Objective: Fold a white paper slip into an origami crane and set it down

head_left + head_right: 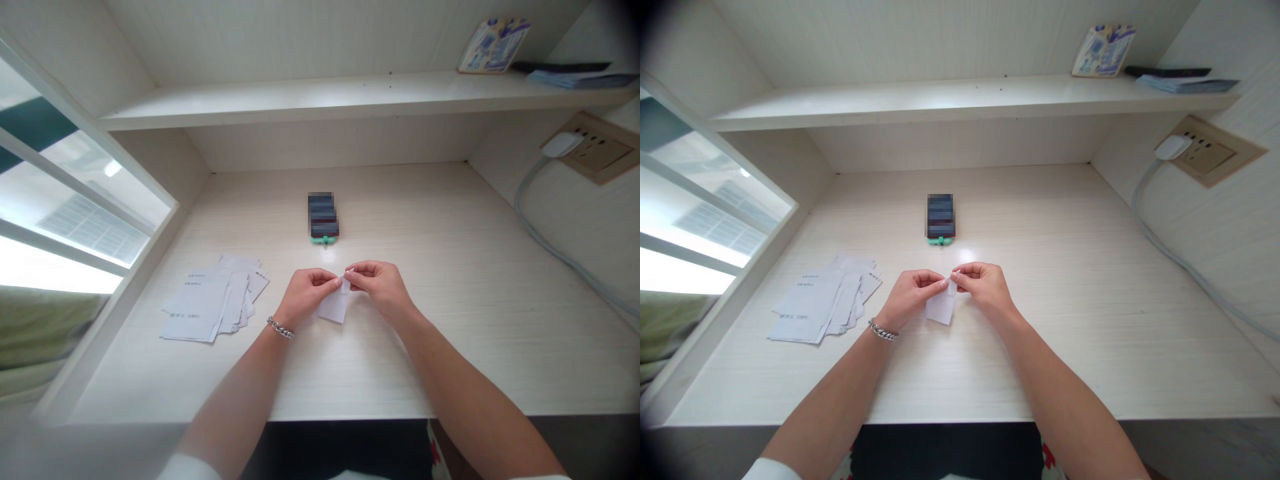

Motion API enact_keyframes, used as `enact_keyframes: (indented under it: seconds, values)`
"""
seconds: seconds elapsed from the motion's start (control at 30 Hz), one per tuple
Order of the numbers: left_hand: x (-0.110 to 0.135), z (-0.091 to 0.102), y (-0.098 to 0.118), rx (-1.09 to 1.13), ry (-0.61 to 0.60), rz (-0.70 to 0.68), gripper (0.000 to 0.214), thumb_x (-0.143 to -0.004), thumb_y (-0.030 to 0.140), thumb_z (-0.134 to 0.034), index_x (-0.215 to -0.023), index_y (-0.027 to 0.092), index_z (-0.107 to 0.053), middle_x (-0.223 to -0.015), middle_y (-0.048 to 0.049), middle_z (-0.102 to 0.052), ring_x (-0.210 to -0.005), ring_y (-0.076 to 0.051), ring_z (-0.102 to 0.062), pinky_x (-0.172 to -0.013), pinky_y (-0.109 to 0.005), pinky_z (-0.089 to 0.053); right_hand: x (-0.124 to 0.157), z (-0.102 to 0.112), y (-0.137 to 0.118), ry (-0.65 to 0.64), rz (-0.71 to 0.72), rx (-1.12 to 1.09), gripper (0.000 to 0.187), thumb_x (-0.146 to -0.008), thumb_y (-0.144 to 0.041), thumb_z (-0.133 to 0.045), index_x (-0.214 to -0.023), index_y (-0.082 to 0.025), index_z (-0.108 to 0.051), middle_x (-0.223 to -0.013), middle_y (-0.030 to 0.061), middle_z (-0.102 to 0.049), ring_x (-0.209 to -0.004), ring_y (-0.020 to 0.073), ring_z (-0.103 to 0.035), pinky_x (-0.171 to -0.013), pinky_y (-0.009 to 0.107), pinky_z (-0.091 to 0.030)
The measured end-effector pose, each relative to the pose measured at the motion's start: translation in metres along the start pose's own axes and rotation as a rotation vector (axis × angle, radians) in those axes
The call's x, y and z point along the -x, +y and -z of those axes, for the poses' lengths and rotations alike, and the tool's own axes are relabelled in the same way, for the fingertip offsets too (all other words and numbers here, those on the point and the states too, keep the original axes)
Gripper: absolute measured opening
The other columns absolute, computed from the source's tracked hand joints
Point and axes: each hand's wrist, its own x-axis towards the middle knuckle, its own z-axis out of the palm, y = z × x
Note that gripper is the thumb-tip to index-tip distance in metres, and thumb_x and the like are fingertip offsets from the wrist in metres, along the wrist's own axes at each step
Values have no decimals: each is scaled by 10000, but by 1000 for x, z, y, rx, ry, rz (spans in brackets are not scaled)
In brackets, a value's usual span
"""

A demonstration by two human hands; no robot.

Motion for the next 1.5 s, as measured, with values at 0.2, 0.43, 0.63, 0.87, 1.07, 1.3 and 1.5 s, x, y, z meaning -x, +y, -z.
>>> enact_keyframes:
  seconds: [0.2,0.43,0.63,0.87,1.07,1.3,1.5]
  values:
    - [0,-2,-1,-37,21,-9,336,-708,431,-636,-801,113,-695,-787,-88,-695,-676,-159,-599,-577,-239,-435,-1,1,1,-26,-8,-16,340,-551,-403,-770,-750,-136,-699,-681,53,-667,-617,149,-606,-612,300,-522]
    - [-1,-3,-3,-31,24,-11,328,-712,421,-635,-805,111,-688,-794,-92,-691,-672,-155,-590,-575,-236,-431,-1,1,1,-11,-14,-24,312,-559,-393,-768,-733,-142,-705,-655,45,-669,-595,140,-601,-617,305,-515]
    - [-1,-3,-2,-32,22,-9,317,-709,414,-639,-803,116,-691,-792,-90,-690,-671,-154,-590,-575,-237,-431,-1,1,0,-14,-19,-25,283,-571,-369,-767,-723,-141,-698,-654,42,-670,-596,142,-608,-631,308,-525]
    - [2,-5,1,-43,32,-26,319,-705,427,-636,-776,121,-695,-763,-82,-687,-654,-155,-586,-559,-240,-428,0,3,-3,-7,-59,-24,293,-557,-393,-772,-671,-139,-680,-616,42,-656,-550,138,-594,-558,283,-516]
    - [2,-1,2,-68,47,-40,309,-710,422,-634,-765,124,-693,-751,-79,-684,-644,-149,-577,-553,-235,-416,0,1,-4,-67,-81,-54,317,-638,-438,-710,-740,-139,-683,-677,50,-668,-623,147,-620,-604,278,-515]
    - [1,-1,1,-42,23,-18,317,-709,423,-634,-771,118,-697,-770,-92,-692,-676,-168,-601,-574,-246,-438,0,1,2,-134,6,79,309,-611,-425,-719,-749,-152,-675,-652,24,-628,-595,123,-566,-559,251,-487]
    - [2,-4,2,90,-67,31,374,-655,329,-709,-959,115,-662,-929,-116,-691,-783,-197,-632,-646,-271,-479,-4,3,5,-17,18,77,305,-608,-430,-722,-711,-147,-669,-659,39,-642,-602,143,-579,-545,259,-477]
